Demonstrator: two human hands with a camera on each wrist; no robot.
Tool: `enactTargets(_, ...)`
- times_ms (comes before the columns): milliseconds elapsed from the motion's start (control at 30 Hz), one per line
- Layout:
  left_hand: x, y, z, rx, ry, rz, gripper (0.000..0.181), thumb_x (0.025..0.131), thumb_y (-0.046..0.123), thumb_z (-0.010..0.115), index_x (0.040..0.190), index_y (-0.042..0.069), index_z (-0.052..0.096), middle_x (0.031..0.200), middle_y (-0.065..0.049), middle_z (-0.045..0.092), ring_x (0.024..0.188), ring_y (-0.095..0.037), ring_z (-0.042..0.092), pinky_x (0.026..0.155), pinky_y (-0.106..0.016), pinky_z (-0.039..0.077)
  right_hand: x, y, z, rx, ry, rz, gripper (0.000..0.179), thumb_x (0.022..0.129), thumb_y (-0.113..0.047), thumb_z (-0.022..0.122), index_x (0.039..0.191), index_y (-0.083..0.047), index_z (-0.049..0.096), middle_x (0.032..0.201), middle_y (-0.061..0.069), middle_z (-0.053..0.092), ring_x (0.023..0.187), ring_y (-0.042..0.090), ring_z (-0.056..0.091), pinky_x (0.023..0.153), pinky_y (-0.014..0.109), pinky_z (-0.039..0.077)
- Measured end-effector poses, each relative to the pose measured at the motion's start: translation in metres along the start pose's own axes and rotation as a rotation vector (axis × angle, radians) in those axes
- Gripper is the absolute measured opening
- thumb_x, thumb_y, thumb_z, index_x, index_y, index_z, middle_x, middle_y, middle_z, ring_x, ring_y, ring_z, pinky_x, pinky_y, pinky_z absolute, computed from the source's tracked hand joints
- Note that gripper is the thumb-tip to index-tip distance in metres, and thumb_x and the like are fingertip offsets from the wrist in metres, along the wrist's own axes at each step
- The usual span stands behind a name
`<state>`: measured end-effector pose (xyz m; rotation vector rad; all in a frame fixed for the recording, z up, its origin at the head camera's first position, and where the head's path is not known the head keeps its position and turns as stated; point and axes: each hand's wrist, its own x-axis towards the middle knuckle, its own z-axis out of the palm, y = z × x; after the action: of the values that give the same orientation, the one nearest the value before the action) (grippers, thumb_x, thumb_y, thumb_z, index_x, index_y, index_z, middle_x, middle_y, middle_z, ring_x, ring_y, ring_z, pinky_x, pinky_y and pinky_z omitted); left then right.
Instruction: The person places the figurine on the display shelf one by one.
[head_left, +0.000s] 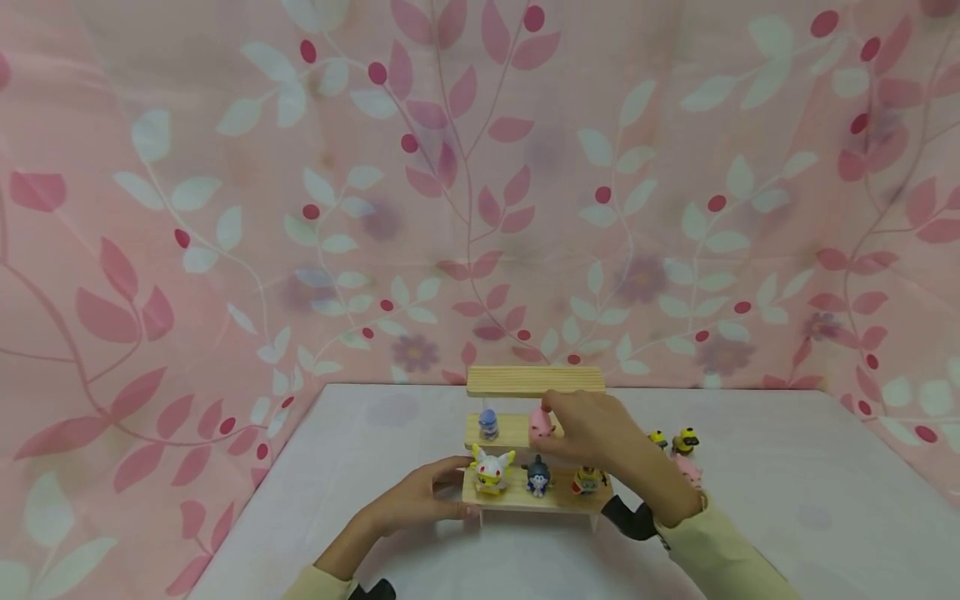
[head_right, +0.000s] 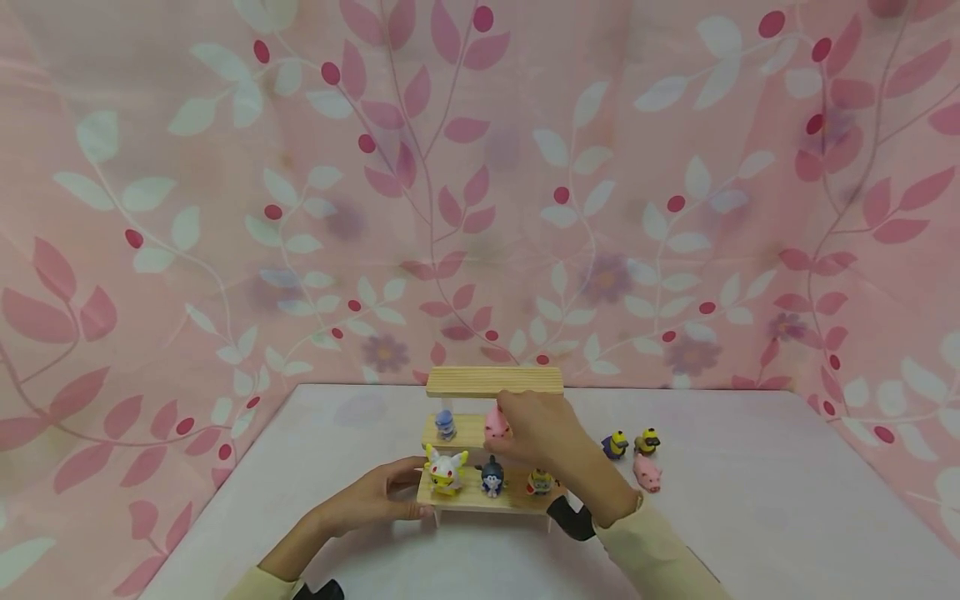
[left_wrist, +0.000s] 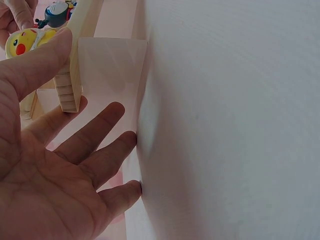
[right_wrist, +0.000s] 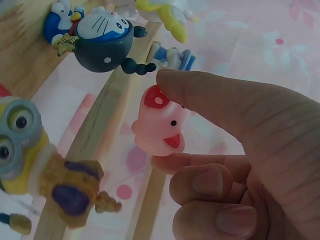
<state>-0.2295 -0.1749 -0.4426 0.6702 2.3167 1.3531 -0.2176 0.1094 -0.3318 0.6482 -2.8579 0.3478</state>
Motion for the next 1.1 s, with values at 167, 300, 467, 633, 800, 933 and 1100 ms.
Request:
enactTargets(167,-0.001,0.000,0.000,0.007,0.002,-0.002,0.071,0.084,0.033,0.080,0.144,0.015,0.048,0.137,-0.010,0.056,0.129,-0.031,0.050,0.107,-0.059,0.033,0.005,-0.003,0.005,-0.008,-0.001,-0.001,0.031,0.081,-0.039,0.078,0.094,-0.015,0.063,0.060,-0.006,0.044,0.054,0.011,0.042,0.048,0.025,0.031)
enactTargets(300,-0.001,0.001,0.000,0.007,0.000,0.001,0.071,0.084,0.031,0.080,0.145,0.014,0.048,0.138,-0.011,0.056,0.129,-0.032,0.050,0.106,-0.059,0.033,0.008,-0.004,0.007,-0.014,-0.013,0.010,0.031,0.081,-0.040,0.079,0.092,-0.015,0.063,0.061,-0.006,0.044,0.055,0.011,0.043,0.049,0.025,0.031)
enactTargets(467,-0.001,0.003,0.001,0.002,-0.001,0.000,0.072,0.084,0.030,0.080,0.146,0.012,0.046,0.137,-0.013,0.056,0.129,-0.034,0.049,0.106,-0.060,0.033,0.011,-0.006,0.010,-0.037,-0.017,0.011,0.031,0.081,-0.040,0.079,0.091,-0.015,0.063,0.063,-0.006,0.046,0.058,0.011,0.043,0.050,0.025,0.033)
enactTargets(633,-0.001,0.003,0.000,0.005,-0.001,0.002,0.073,0.084,0.029,0.080,0.146,0.011,0.046,0.137,-0.013,0.056,0.129,-0.033,0.050,0.106,-0.059,0.033,0.010,-0.007,0.010,-0.049,-0.018,0.018,0.033,0.080,-0.041,0.079,0.093,-0.015,0.064,0.068,-0.007,0.048,0.061,0.011,0.044,0.052,0.026,0.037)
enactTargets(800,-0.002,0.004,0.000,0.002,-0.004,0.005,0.072,0.084,0.029,0.080,0.145,0.012,0.047,0.137,-0.013,0.056,0.129,-0.033,0.049,0.106,-0.059,0.033,0.006,-0.006,0.007,-0.033,-0.031,0.032,0.045,0.080,-0.043,0.079,0.108,-0.011,0.066,0.078,-0.004,0.060,0.062,0.012,0.046,0.054,0.027,0.042)
enactTargets(933,-0.002,0.005,0.001,-0.002,-0.002,-0.004,0.072,0.084,0.030,0.080,0.146,0.012,0.046,0.137,-0.013,0.056,0.130,-0.034,0.049,0.107,-0.059,0.033,0.001,-0.006,0.002,-0.024,-0.043,0.033,0.052,0.082,-0.046,0.077,0.117,-0.009,0.065,0.082,-0.002,0.064,0.062,0.012,0.048,0.056,0.030,0.046)
enactTargets(1100,-0.002,0.005,0.000,0.004,-0.003,-0.008,0.073,0.084,0.031,0.080,0.146,0.011,0.046,0.137,-0.013,0.056,0.129,-0.033,0.049,0.106,-0.059,0.034,-0.008,-0.005,-0.008,-0.035,-0.023,0.020,0.054,0.084,-0.048,0.075,0.121,-0.011,0.064,0.083,-0.002,0.066,0.062,0.010,0.049,0.057,0.032,0.048)
